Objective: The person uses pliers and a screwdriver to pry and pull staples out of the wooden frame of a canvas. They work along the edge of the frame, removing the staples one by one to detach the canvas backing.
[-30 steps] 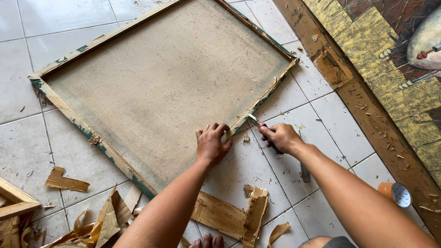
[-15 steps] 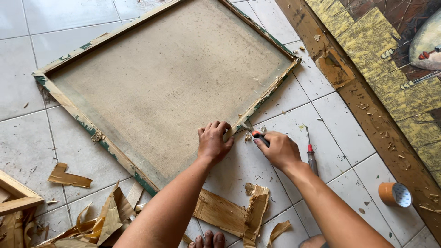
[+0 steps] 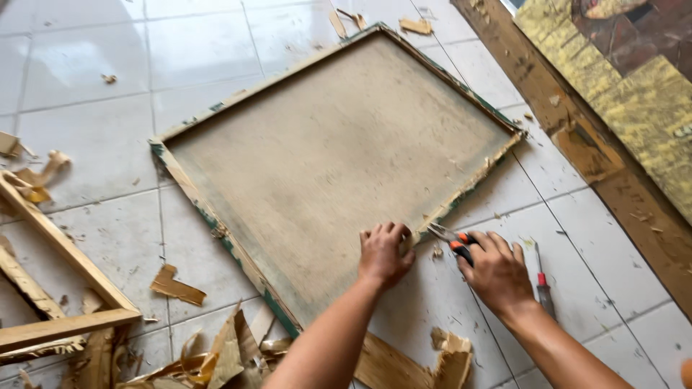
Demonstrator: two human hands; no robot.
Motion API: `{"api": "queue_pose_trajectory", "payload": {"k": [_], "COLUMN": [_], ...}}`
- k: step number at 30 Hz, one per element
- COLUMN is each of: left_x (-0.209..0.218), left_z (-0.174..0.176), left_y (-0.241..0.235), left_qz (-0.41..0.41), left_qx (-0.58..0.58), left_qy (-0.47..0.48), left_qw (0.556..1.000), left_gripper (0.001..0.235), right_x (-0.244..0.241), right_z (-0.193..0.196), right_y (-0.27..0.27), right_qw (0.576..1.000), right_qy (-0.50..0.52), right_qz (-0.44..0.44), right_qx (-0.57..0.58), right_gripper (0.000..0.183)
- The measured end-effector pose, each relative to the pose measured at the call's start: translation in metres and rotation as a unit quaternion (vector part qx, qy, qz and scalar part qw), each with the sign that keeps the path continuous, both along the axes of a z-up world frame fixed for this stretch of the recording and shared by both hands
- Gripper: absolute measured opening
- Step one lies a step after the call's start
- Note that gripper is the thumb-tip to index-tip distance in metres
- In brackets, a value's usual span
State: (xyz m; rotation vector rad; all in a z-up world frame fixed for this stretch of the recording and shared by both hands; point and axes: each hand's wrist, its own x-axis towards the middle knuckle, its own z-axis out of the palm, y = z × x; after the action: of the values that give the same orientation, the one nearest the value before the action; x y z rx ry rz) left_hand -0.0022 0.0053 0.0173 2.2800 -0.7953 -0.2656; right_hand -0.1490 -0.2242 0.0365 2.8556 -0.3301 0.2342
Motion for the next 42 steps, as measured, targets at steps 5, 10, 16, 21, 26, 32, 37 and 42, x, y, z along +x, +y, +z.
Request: {"api": "queue_pose_trajectory", "payload": {"k": [5, 10, 16, 21, 26, 32, 37, 42], "left_x": [-0.003, -0.006, -0.005, 0.002, -0.002, -0.003, -0.001, -0.001], "left_z": [-0.013, -0.005, -0.014, -0.017, -0.022, -0.026, -0.026, -0.023], "left_y": [-0.005, 0.0, -0.002, -0.007, -0.008, -0.009, -0.008, -0.006], "left_qz": [0.0, -0.003, 0.01, 0.012, 0.013, 0.007, 0.013, 0.008], "left_qx": [-0.008, 0.007, -0.005, 0.004, -0.003, -0.011, -0.016, -0.014], "left_qy": [-0.029, -0.003, -0.023, -0.034, -0.028, -0.037, -0.039, -0.036], "left_qw": [1.0, 1.0, 1.0, 0.999, 1.0, 0.999, 0.999, 0.999], "left_gripper": [0.031, 0.031, 0.033, 0.037, 0.036, 0.037, 0.036, 0.033], "right_x": [0.008, 0.005, 0.023, 0.023, 0.017, 0.01, 0.012, 0.012], "right_z": [-0.003, 0.007, -0.004, 0.032, 0.041, 0.013, 0.01, 0.027], "right_y": [-0.002, 0.007, -0.001, 0.055, 0.039, 0.01, 0.018, 0.03], "right_qw": [0.996, 0.988, 0.9, 0.534, 0.861, 0.961, 0.987, 0.977], "right_qy": [0.084, 0.129, 0.167, 0.005, 0.112, 0.136, 0.12, 0.117], "right_qz": [-0.011, -0.052, -0.198, -0.357, -0.263, -0.141, -0.055, -0.055], "right_qx": [-0.023, 0.064, 0.351, 0.767, 0.42, 0.193, 0.09, 0.167], "right_gripper": [0.034, 0.035, 0.064, 0.056, 0.052, 0.048, 0.038, 0.043]}}
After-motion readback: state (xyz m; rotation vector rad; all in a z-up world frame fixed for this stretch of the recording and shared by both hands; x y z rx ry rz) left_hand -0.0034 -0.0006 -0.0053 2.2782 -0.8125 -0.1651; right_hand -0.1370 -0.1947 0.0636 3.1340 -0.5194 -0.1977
